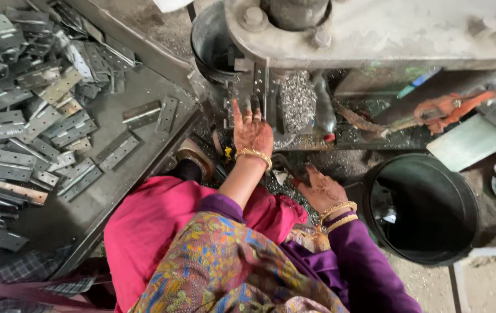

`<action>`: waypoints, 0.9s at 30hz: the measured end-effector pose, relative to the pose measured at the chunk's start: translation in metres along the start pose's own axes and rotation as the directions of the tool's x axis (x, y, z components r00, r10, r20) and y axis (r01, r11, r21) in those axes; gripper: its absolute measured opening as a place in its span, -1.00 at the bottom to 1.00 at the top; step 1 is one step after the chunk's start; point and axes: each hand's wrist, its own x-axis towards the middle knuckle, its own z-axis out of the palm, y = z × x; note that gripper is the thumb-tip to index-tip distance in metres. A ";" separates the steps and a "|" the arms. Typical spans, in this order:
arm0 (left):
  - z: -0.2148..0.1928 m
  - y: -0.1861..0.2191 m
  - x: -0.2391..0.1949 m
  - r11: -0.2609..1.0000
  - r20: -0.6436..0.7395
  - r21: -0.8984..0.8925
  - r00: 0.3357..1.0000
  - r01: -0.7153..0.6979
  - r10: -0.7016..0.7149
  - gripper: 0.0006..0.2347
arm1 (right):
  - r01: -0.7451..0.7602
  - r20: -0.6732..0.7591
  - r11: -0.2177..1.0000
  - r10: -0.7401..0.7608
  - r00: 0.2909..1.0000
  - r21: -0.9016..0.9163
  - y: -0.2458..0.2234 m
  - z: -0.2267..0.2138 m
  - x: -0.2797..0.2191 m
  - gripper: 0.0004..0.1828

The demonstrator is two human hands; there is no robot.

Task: The person places metal plates into a stamping machine by hand, operates the machine to punch or form them, and سپس removes the finished hinges.

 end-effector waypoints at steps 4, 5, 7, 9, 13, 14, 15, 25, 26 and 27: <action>0.012 0.002 0.005 0.993 -0.302 -0.074 0.947 0.091 -0.109 -0.59 | 0.179 -0.320 0.983 -0.161 0.934 0.028 0.036 0.089 -0.010 -0.60; 0.014 -0.003 0.001 0.990 -0.268 -0.125 0.959 0.059 -0.091 -0.61 | 0.195 -0.313 0.980 -0.176 0.933 0.028 0.042 0.097 -0.005 -0.61; 0.015 -0.008 -0.001 0.973 -0.212 -0.232 0.977 -0.015 -0.035 -0.64 | 0.213 -0.309 0.977 -0.194 0.931 0.029 0.049 0.099 0.000 -0.58; 0.009 -0.010 0.006 0.987 -0.091 -0.162 0.996 -0.011 -0.003 -0.66 | 0.098 -0.170 0.990 -0.114 0.979 -0.102 0.050 0.077 0.009 -0.53; 0.005 -0.007 0.017 0.991 -0.108 -0.131 0.994 0.001 -0.015 -0.66 | -0.118 -0.076 0.990 0.112 0.991 -0.078 0.026 0.042 -0.002 -0.46; 0.005 -0.007 0.020 0.992 -0.115 -0.129 0.993 0.015 -0.030 -0.66 | -0.079 -0.108 0.995 0.073 0.992 -0.056 0.014 0.041 -0.009 -0.48; 0.004 -0.005 0.025 0.991 -0.126 -0.130 0.991 0.031 -0.047 -0.65 | -0.038 -0.143 0.998 0.032 0.989 -0.041 0.007 0.039 -0.013 -0.49; 0.018 -0.002 0.011 0.991 -0.138 -0.126 0.989 0.033 -0.050 -0.62 | 0.020 -0.080 1.000 -0.019 0.997 0.010 0.025 0.050 0.002 -0.50; 0.019 0.000 0.003 0.991 -0.101 -0.129 0.993 0.040 -0.054 -0.63 | 0.044 -0.047 0.998 -0.042 0.998 0.040 0.026 0.060 -0.007 -0.50; 0.013 0.002 0.006 0.990 -0.085 -0.131 0.995 0.048 -0.060 -0.64 | 0.036 -0.104 0.998 -0.032 0.994 0.044 0.027 0.065 -0.009 -0.50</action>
